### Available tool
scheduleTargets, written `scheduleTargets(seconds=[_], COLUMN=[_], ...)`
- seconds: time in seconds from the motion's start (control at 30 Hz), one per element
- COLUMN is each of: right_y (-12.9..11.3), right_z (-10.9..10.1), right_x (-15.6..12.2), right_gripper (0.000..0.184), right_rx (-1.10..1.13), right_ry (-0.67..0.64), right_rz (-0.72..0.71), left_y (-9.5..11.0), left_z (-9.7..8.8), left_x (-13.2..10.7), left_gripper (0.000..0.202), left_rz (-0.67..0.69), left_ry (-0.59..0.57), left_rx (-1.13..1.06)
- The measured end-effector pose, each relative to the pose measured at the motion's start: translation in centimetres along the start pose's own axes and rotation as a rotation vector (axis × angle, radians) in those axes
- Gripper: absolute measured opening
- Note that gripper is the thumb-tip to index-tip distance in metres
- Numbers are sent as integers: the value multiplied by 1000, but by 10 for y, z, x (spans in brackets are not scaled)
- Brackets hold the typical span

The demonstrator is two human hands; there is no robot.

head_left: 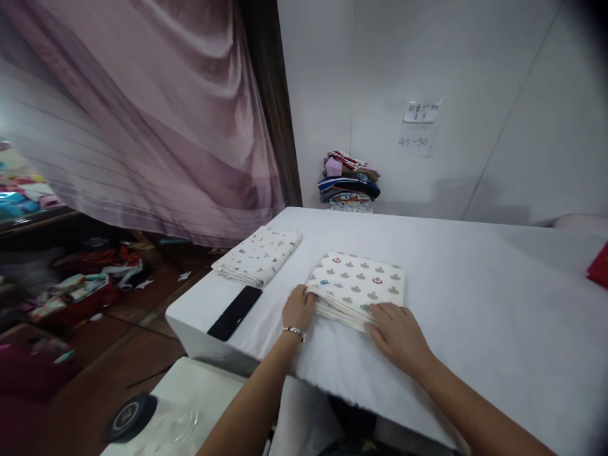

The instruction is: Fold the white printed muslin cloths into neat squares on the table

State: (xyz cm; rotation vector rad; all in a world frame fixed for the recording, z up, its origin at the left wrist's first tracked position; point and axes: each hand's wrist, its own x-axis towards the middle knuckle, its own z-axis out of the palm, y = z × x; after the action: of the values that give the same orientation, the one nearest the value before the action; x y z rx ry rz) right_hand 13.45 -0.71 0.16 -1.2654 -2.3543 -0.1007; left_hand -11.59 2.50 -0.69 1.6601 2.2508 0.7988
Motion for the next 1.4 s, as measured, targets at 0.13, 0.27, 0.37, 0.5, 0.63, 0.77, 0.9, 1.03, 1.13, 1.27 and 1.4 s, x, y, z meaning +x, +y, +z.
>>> scheduleTargets(seconds=[0.13,0.27,0.37,0.5,0.63,0.77,0.9,1.03,1.13,1.27,1.4], right_y=[-11,-13,-9,2,12,20,23,21,19,18,17], right_z=[1,7,9,5,0,1,4,2,0,1,2], right_x=[12,18,14,3,-8,-19,-25,-25,-24,-26,-30], right_gripper=[26,18,32,58,40,28,28,26,27,28,29], right_rx=[-9,-42,-85,-135,-136,-74,-27,-39,-56,-61,-51], right_ry=[5,-23,-30,-30,0,33,10,-38,-52,-52,-26], right_rz=[13,3,-20,-9,13,-45,-99,-82,-72,-78,-96], left_y=[1,2,2,2,1,-4,-8,-11,-15,-24,-32], left_z=[-1,-2,-2,-3,-6,-11,-12,-8,-6,-4,-3], left_x=[0,1,1,1,1,1,1,0,3,10,17], left_gripper=[18,20,20,19,16,18,20,21,22,20,21], left_rz=[2,-5,-10,0,34,102,76,31,-6,-68,-57], left_ry=[7,-21,-25,-32,-44,-61,-59,-42,-37,-69,-105], left_rx=[11,11,29,42,58,109,83,17,-56,-255,-374])
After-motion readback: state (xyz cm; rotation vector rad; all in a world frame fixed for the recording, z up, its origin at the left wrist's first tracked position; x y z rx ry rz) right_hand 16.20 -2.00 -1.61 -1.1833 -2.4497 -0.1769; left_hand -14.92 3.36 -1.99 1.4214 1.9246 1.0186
